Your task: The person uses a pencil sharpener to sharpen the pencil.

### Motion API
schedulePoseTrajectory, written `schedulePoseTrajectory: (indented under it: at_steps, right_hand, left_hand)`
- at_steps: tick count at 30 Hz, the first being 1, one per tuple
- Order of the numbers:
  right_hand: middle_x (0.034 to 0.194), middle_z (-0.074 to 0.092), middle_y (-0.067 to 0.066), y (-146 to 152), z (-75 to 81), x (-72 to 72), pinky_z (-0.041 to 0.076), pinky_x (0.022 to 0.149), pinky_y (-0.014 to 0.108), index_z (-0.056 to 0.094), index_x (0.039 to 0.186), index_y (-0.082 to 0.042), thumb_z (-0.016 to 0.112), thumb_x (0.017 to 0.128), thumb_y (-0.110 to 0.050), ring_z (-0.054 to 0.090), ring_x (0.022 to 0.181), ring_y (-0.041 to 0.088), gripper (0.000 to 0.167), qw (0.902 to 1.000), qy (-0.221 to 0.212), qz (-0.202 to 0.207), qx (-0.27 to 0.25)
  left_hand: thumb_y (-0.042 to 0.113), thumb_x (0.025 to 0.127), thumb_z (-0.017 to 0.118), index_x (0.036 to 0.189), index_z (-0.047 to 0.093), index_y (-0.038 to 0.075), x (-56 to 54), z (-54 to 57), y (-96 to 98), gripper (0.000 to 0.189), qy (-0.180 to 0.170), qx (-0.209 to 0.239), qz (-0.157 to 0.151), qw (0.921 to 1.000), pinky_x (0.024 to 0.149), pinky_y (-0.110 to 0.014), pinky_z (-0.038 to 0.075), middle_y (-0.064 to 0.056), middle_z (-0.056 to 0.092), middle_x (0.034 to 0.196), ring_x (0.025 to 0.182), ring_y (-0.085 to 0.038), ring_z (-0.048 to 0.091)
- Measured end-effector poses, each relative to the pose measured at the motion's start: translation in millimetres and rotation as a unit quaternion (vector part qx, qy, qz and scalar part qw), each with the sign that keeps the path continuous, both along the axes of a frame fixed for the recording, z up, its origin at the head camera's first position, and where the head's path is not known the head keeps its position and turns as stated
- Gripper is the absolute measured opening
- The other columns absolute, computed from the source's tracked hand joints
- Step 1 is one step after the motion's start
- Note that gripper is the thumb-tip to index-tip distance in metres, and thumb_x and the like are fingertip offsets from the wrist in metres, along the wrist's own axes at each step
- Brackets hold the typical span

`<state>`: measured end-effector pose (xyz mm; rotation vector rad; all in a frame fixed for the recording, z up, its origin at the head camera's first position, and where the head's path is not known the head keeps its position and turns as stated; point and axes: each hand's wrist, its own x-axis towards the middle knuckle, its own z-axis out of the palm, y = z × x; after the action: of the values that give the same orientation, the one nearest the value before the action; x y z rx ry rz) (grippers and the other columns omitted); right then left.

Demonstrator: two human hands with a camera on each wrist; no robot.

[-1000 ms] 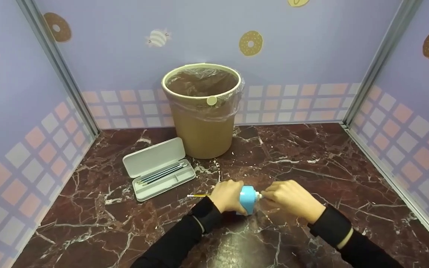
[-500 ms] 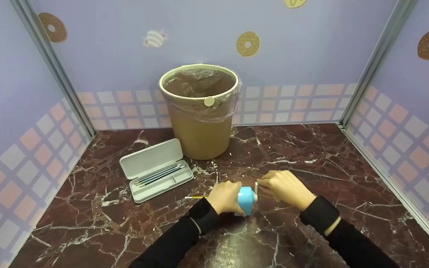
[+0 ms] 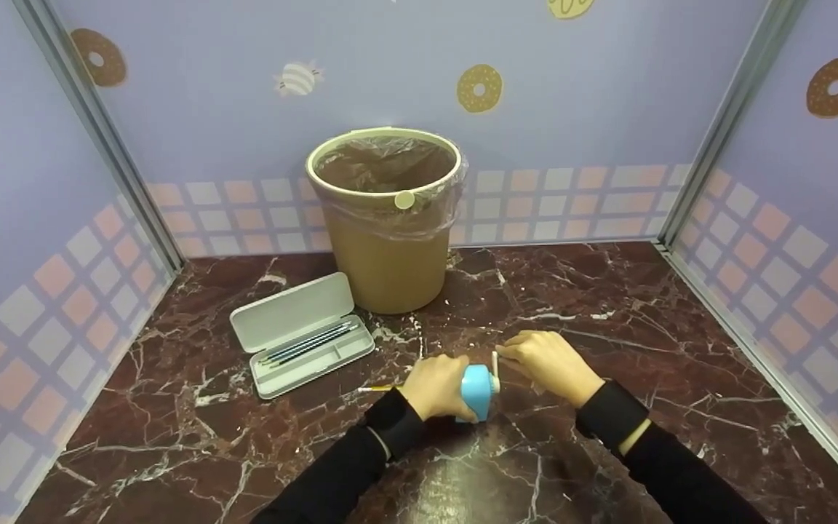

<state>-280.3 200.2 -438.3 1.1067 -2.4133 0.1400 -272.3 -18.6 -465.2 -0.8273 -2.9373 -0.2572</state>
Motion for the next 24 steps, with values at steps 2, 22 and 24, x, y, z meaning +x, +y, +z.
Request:
schedulePoseTrajectory:
  at_steps: [2, 22, 24]
  right_hand:
    - [0.088, 0.080, 0.005, -2, -0.9, -2.0, 0.059, 0.063, 0.036, 0.081, 0.096, -0.009, 0.079, 0.086, -0.011, 0.074, 0.073, 0.020, 0.011, 1.0000, -0.004, -0.001, -0.003]
    - [0.070, 0.072, 0.002, -6, -38.8, -13.9, 0.053, 0.054, 0.036, 0.075, 0.080, -0.010, 0.078, 0.085, -0.010, 0.067, 0.060, 0.019, 0.006, 0.9978, -0.043, 0.004, 0.050]
    - [0.071, 0.073, 0.003, -6, -42.2, -12.4, 0.054, 0.055, 0.036, 0.075, 0.080, -0.010, 0.079, 0.084, -0.010, 0.068, 0.061, 0.019, 0.006, 0.9974, -0.050, 0.006, 0.052]
  left_hand:
    - [0.050, 0.057, 0.096, 0.103, 0.066, 0.011, -0.2, -0.1, -0.7, 0.067, 0.004, 0.000, 0.001, 1.0000, 0.072, -0.039, 0.060, -0.005, 0.075, 0.092, 0.083, -0.024, 0.074]
    - [0.051, 0.058, 0.095, 0.102, 0.065, 0.011, 2.4, -0.7, -0.3, 0.066, -0.004, 0.008, 0.002, 1.0000, 0.070, -0.039, 0.058, -0.005, 0.075, 0.091, 0.083, -0.024, 0.073]
    - [0.050, 0.058, 0.095, 0.102, 0.066, 0.011, 2.4, -0.4, -0.4, 0.066, -0.003, 0.009, 0.003, 0.9999, 0.070, -0.039, 0.058, -0.005, 0.075, 0.091, 0.083, -0.024, 0.073]
